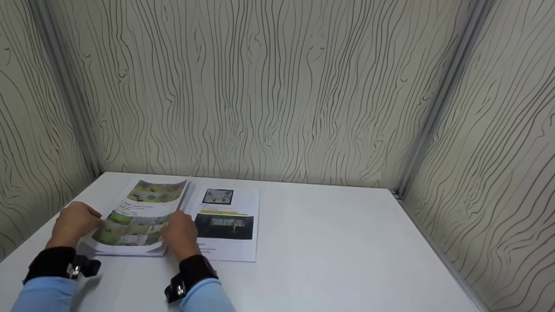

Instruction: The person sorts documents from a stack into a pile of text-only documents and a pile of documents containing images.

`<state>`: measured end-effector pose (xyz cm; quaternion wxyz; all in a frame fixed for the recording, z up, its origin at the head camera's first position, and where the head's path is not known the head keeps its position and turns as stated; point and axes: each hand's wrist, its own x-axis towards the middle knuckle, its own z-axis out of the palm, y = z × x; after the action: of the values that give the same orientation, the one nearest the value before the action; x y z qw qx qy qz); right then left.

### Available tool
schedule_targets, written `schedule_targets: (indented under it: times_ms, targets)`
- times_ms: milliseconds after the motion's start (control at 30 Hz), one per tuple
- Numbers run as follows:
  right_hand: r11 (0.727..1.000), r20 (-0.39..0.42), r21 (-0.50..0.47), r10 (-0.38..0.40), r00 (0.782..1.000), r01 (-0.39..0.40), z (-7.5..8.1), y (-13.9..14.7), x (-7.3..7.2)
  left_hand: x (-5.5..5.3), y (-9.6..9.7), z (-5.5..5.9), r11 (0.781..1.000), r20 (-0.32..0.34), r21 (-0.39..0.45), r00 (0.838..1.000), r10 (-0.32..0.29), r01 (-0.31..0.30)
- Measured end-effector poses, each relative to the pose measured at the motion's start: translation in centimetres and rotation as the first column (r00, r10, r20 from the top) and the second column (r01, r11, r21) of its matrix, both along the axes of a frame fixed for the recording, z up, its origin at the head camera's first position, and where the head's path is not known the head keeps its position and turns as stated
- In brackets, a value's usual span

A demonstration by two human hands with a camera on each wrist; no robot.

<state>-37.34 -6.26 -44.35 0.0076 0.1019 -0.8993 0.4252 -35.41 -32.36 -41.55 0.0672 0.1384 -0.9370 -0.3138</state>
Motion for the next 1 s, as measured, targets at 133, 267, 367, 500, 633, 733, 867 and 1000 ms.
schedule_targets:
  times_ms: [133, 267, 367, 500, 633, 733, 867, 1000]
  targets:
    - [0.997, 0.040, -0.071, -0.005, 0.999, 0.007, 0.0, 0.4, -0.1, 0.1, 0.1, 0.2, 1.000, -0.025, 0.017, 1.000, 0.007, -0.007]
    - [0.996, 0.027, -0.087, -0.015, 1.000, 0.017, 0.2, 0.9, -0.1, 0.1, 0.2, 0.5, 1.000, -0.031, 0.029, 0.999, 0.012, -0.011]
    - [0.995, 0.002, -0.088, -0.035, 0.999, 0.035, 0.2, 1.2, -0.2, 0.1, 0.3, 0.8, 0.999, -0.023, 0.042, 0.999, 0.021, -0.020]
    - [0.995, 0.027, -0.071, -0.062, 0.998, 0.064, 0.5, 2.0, -0.5, 0.1, 0.5, 1.0, 0.998, -0.034, 0.059, 0.999, 0.034, -0.032]
    - [0.995, 0.070, -0.073, -0.062, 0.996, 0.067, 0.8, 3.0, -0.9, 0.4, 0.7, 0.8, 0.996, -0.062, 0.092, 0.998, 0.021, -0.016]
    - [0.993, 0.107, -0.103, -0.053, 0.993, 0.064, 1.2, 4.3, -1.2, 0.5, 1.3, 1.0, 0.991, -0.071, 0.132, 0.997, 0.015, -0.005]
    - [0.984, 0.165, -0.165, -0.044, 0.985, 0.071, 2.2, 6.4, -1.6, 0.4, 3.0, 1.8, 0.984, -0.090, 0.177, 0.996, 0.016, 0.000]
    - [0.980, 0.178, -0.193, -0.015, 0.984, 0.050, 3.6, 9.2, -2.0, 0.0, 5.8, 3.0, 0.977, -0.116, 0.213, 0.993, 0.007, 0.018]
